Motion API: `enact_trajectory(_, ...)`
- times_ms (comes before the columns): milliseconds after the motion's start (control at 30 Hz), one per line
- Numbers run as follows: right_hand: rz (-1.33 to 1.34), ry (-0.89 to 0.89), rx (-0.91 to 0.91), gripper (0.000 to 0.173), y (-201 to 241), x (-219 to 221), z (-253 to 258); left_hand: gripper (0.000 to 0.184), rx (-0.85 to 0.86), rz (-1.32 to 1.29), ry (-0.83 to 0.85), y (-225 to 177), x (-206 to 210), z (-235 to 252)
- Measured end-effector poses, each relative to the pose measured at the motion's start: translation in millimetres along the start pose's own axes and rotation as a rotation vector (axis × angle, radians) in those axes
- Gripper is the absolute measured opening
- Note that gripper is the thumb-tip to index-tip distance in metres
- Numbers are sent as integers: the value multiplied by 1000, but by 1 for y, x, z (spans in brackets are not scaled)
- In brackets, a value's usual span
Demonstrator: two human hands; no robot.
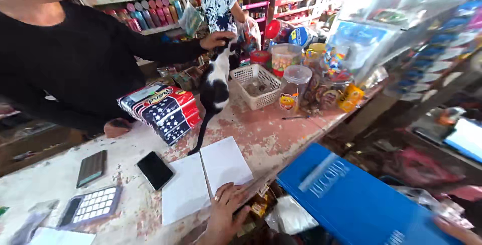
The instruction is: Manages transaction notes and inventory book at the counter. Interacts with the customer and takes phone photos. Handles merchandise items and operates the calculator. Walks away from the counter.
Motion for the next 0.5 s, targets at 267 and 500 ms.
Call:
enact_trajectory(267, 206, 381, -17, 31, -115, 160, 104, 48, -368, -346, 177, -12, -22, 3)
enact_trajectory(500, -454, 447, -312, 47, -91, 189, 137, 50, -573, -461, 35, 2, -49, -46)
Point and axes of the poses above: each hand's wrist, its own z-axis towards the middle knuckle, its own x-axis out of the palm, y = z × x, the point moved 6 cm from there along z, towards the middle knuckle, and after that the axes turned 6 degrees about -z, right-handed, at the moved point
